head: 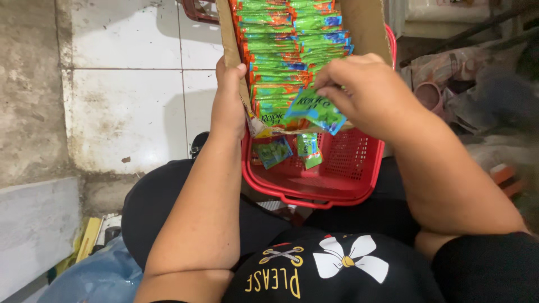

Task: The person takes sachets from a small red basket and places them neatly into a cardboard box, arranging them in rows.

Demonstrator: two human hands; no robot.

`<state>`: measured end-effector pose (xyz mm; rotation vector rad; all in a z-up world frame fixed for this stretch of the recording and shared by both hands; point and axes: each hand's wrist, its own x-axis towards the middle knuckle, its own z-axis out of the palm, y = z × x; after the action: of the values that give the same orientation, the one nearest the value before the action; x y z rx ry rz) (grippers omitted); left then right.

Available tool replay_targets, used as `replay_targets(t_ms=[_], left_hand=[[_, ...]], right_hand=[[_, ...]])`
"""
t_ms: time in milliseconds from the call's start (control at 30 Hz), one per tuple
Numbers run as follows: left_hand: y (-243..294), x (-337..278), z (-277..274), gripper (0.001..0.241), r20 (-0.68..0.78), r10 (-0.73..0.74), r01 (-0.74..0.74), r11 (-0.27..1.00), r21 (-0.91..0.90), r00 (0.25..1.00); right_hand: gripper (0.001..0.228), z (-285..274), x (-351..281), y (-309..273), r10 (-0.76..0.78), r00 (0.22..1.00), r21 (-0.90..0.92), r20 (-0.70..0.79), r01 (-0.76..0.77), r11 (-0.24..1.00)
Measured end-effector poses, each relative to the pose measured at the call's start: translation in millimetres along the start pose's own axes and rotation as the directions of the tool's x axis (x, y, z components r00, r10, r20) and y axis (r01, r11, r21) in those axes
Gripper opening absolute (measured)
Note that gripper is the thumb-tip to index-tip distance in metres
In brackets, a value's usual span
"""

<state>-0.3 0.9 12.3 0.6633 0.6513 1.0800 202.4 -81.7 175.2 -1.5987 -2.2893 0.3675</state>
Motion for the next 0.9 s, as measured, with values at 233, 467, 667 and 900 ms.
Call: replay_targets(t_ms=[233, 467, 667, 900], left_hand=[[1.7, -1.2, -0.1, 0.072, -0.04, -0.03, 0.031, 0.999, 0.008, 0.999], [3.6, -2.5, 2.1, 0.072, -0.033, -0.031, 0.03, 1.0, -0.003, 0.999], [3.8, -3.2, 2.2, 0.071, -0.022, -0.043, 0.042, 0.999, -0.016, 0.999], [-1.0, -0.5, 0.0, 0.069, -0.024, -0.036, 0.035, 0.999, -0.034, 0.999]], right_hand=[[0.012, 11.9, 14.4, 5.9, -0.105, 0.993, -0.007, -0.057, 0.105, 0.994], [0.016, 49.1, 25.1, 1.1, 0.049, 0.945, 0.171, 0.322, -0.109, 0.979], [0.025, 59.9, 30.5, 5.6, -0.087, 0.948, -0.062, 0.305, 0.111, 0.992], [0.026, 67.4, 41.3, 0.4, 0.095, 0.942, -0.118, 0.322, -0.06, 0.991]])
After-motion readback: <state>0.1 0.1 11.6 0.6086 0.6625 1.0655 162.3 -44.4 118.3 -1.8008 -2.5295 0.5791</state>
